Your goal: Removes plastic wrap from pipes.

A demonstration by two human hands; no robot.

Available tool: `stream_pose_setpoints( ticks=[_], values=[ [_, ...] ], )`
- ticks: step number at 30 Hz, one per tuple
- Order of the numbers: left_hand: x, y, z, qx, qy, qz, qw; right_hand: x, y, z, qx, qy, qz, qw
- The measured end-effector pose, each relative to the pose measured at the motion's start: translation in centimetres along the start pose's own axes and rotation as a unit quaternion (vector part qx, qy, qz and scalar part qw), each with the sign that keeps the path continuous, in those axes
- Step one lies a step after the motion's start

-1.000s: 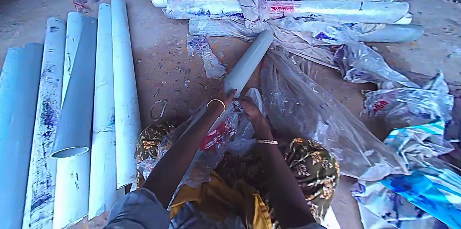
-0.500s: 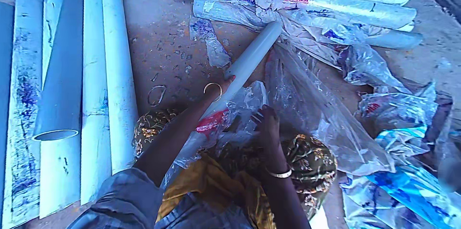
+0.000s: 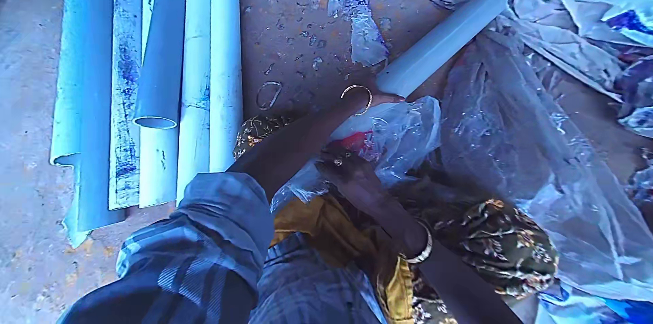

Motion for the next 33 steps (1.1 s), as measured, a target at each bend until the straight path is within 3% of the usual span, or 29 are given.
stream_pose_setpoints(
  ticks=[6, 12, 16, 20, 22, 24, 27, 28, 30, 33],
  values=[
    [-0.4, 0.5, 1.0, -0.024, 0.028, -0.017, 0.999, 0.5, 4.1, -1.4, -0.072, -0.038, 0.010, 0.997],
    [-2.1, 0.9, 2.3, -0.010, -0.020, -0.005, 1.000, 0.0, 9.9, -3.7, -0.168, -0.057, 0.029, 0.984],
    [-2.1, 1.8, 2.8, -0.007, -0.025, -0.020, 0.999, -0.3, 11.1, -4.0, -0.184, -0.070, 0.019, 0.980],
    [-2.0, 1.8, 1.3, -0.085, 0.007, -0.045, 0.995, -0.2, 12.8, -4.0, -0.191, -0.158, -0.043, 0.968],
    [-0.9, 4.3, -0.1, -0.132, 0.098, -0.086, 0.983, 0.1, 14.6, -4.2, -0.224, -0.289, -0.030, 0.930],
    [0.9, 8.0, -2.6, -0.143, 0.133, -0.040, 0.980, 1.3, 16.3, -5.0, -0.303, -0.424, 0.041, 0.852],
    [3.0, 13.8, -8.0, -0.035, 0.087, 0.065, 0.993, 3.8, 16.5, -4.5, -0.465, -0.419, 0.194, 0.755],
    [2.7, 15.7, -9.7, 0.002, 0.075, 0.064, 0.995, 4.6, 15.8, -4.2, -0.502, -0.389, 0.224, 0.740],
    [1.3, 18.6, -12.4, 0.035, 0.040, 0.044, 0.998, 6.6, 12.6, -3.7, -0.484, -0.337, 0.232, 0.774],
    [-1.9, 22.1, -13.2, 0.069, 0.008, 0.013, 0.997, 7.6, 6.3, -4.3, -0.327, -0.229, 0.157, 0.903]
  ],
)
Point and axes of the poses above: each hand's wrist, its own y-axis away from the middle knuckle, its own x-axis out of the back of the hand, z = x × y, the point moved 2 cm from there along -y, towards the middle knuckle, and after that the axes turned 11 degrees about -z, right-handed, at the moved point
